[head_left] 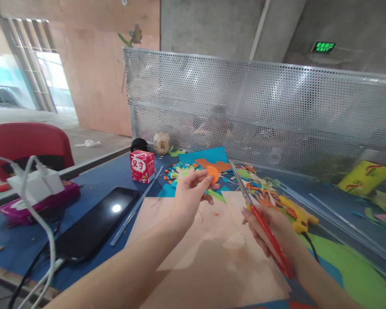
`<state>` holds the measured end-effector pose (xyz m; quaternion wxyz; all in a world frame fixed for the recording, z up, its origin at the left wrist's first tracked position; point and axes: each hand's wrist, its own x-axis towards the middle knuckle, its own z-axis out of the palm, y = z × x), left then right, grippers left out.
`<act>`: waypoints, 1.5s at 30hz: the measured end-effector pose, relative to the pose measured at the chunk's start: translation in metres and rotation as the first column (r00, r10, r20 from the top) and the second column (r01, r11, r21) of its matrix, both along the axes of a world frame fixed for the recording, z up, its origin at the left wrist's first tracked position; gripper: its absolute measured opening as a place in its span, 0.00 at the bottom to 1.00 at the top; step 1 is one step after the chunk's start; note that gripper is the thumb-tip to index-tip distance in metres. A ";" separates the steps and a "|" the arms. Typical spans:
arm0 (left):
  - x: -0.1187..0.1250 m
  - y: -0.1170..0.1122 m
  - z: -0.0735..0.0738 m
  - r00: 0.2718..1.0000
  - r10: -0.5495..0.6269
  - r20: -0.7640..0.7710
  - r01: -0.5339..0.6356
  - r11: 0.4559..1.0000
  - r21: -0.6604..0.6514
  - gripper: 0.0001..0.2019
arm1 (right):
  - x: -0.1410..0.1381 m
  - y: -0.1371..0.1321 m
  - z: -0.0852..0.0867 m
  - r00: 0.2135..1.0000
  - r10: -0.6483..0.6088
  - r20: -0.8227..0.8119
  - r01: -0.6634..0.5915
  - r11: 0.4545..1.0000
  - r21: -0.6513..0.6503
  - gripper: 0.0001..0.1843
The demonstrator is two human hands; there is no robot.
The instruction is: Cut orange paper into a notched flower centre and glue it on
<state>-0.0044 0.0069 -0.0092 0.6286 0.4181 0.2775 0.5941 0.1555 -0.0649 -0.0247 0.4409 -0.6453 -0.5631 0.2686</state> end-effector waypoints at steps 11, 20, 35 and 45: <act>0.001 -0.008 0.001 0.979 -0.131 -0.156 0.125 0.991 -0.046 0.06 | -0.002 0.005 -0.004 0.941 0.052 -0.334 -0.094 0.989 -0.110 0.21; 0.004 -0.007 -0.003 0.982 -0.122 -0.143 0.131 0.990 0.053 0.08 | -0.009 -0.001 0.003 0.922 0.089 -0.376 -0.108 0.994 -0.030 0.19; 0.012 -0.019 -0.009 0.889 -0.340 -0.306 0.370 0.928 0.043 0.09 | 0.000 0.004 0.003 0.963 -0.021 -0.270 0.058 0.990 0.128 0.14; 0.010 -0.014 -0.012 0.826 -0.452 -0.337 0.459 0.886 -0.064 0.09 | -0.002 0.005 0.007 0.935 -0.021 -0.353 0.077 0.987 0.144 0.15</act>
